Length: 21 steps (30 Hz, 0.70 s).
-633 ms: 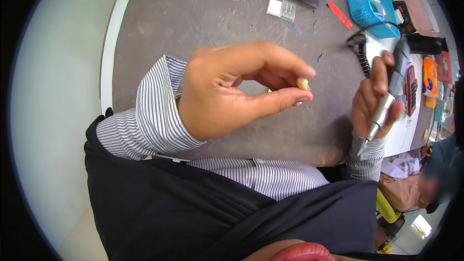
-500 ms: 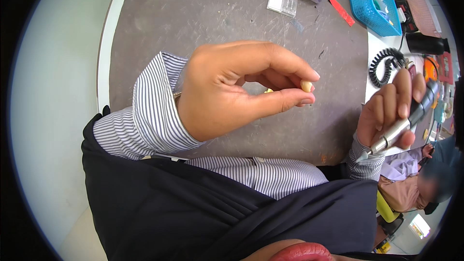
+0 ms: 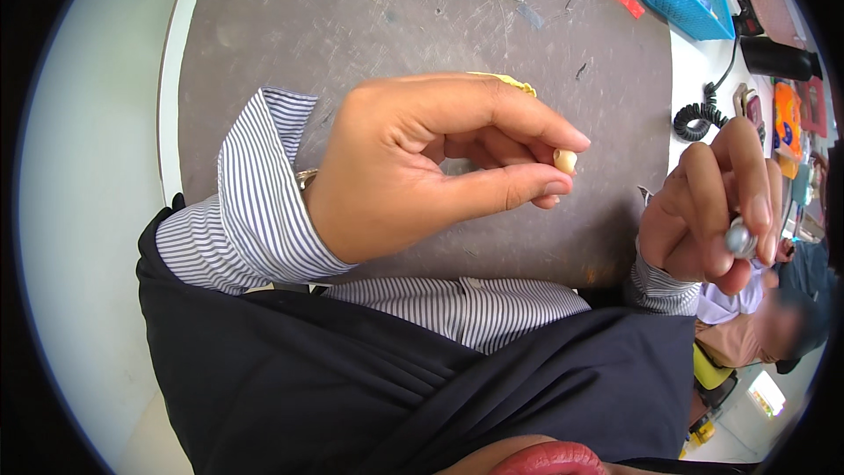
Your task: The person works on a yellow dental model, using a rotary tool to grind a small tooth-shaped object. They repeatedly place the object into the model to check the fit, then remove it to continue grinding with the rotary tool.
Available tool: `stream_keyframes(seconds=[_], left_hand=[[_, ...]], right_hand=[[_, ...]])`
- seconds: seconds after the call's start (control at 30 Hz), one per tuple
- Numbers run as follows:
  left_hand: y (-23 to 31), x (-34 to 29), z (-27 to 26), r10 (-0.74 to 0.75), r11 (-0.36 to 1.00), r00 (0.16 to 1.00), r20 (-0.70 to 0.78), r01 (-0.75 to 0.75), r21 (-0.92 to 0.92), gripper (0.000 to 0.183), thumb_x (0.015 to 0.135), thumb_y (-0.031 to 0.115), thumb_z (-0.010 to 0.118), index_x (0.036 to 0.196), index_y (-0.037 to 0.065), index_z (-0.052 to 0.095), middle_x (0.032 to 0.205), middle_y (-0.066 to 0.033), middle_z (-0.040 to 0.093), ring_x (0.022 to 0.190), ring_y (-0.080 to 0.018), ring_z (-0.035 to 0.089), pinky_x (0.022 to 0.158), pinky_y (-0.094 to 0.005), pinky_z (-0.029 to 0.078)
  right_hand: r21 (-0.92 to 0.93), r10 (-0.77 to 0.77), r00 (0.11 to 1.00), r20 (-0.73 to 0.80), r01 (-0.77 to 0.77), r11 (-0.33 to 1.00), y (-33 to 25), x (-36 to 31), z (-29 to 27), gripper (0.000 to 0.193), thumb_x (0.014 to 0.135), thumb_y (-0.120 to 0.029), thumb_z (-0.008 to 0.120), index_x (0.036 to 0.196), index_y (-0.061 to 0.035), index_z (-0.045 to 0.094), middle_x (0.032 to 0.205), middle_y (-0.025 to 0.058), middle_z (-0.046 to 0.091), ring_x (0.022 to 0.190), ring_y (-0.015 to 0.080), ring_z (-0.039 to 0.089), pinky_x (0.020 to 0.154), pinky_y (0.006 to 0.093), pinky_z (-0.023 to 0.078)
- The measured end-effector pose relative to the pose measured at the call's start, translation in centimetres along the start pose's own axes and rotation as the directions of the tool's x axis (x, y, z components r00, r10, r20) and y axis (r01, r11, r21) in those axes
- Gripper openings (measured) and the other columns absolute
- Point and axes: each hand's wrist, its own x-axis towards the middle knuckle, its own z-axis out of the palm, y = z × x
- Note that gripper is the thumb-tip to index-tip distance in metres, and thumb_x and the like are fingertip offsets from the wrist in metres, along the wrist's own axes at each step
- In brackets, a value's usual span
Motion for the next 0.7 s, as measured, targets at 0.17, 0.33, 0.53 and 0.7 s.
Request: stream_keyframes(seconds=[0.17, 0.33, 0.53, 0.7], left_hand=[[-0.3, -0.1, -0.1, 0.018, 1.0, 1.0, 0.013, -0.018, 0.011, 0.029, 0.075, -0.012, 0.06, 0.103, -0.005, 0.056, 0.095, -0.0175, 0.059, 0.082, -0.0207, 0.064, 0.074, -0.0286, 0.053], [-0.6, -0.1, -0.3, 0.079, 0.994, 0.996, 0.037, -0.081, 0.077, 0.029, 0.074, -0.012, 0.061, 0.102, -0.006, 0.057, 0.094, -0.018, 0.059, 0.084, -0.0217, 0.064, 0.073, -0.0282, 0.054], [-1.1, -0.1, -0.2, 0.118, 0.986, 0.992, 0.048, -0.123, 0.116, 0.028, 0.074, -0.011, 0.062, 0.101, -0.007, 0.057, 0.094, -0.018, 0.058, 0.085, -0.0222, 0.063, 0.073, -0.0283, 0.055], [-1.2, -0.2, 0.2, 0.105, 0.989, 0.994, 0.025, -0.107, 0.102, 0.026, 0.074, -0.01, 0.062, 0.1, -0.007, 0.057, 0.094, -0.0173, 0.059, 0.085, -0.0213, 0.063, 0.072, -0.0272, 0.055]], right_hand=[[-0.413, 0.092, 0.995, -0.038, -0.099, 0.905, -0.8, 1.0, 0.9, 0.029, 0.066, 0.001, 0.068, 0.073, -0.0129, 0.044, 0.079, 0.0001, 0.045, 0.056, 0.0072, 0.041, 0.053, 0.0198, 0.033], [-0.632, 0.113, 0.986, -0.123, -0.166, 0.757, -0.5, 0.5, 1.3, 0.027, 0.073, -0.009, 0.067, 0.079, -0.0112, 0.04, 0.084, 0.003, 0.042, 0.055, 0.0073, 0.042, 0.049, 0.0173, 0.038], [-0.794, 0.204, 0.971, 0.127, -0.024, 0.608, -0.5, 0.0, -0.1, 0.029, 0.075, -0.008, 0.07, 0.087, -0.0112, 0.044, 0.093, 0.0044, 0.044, 0.06, 0.0096, 0.05, 0.067, 0.0296, 0.049], [-0.858, 0.097, 0.994, 0.051, -0.006, 0.513, 0.2, -1.2, 0.7, 0.029, 0.075, -0.005, 0.067, 0.091, -0.012, 0.044, 0.091, 0.0044, 0.046, 0.062, 0.0112, 0.052, 0.093, 0.049, 0.04]])
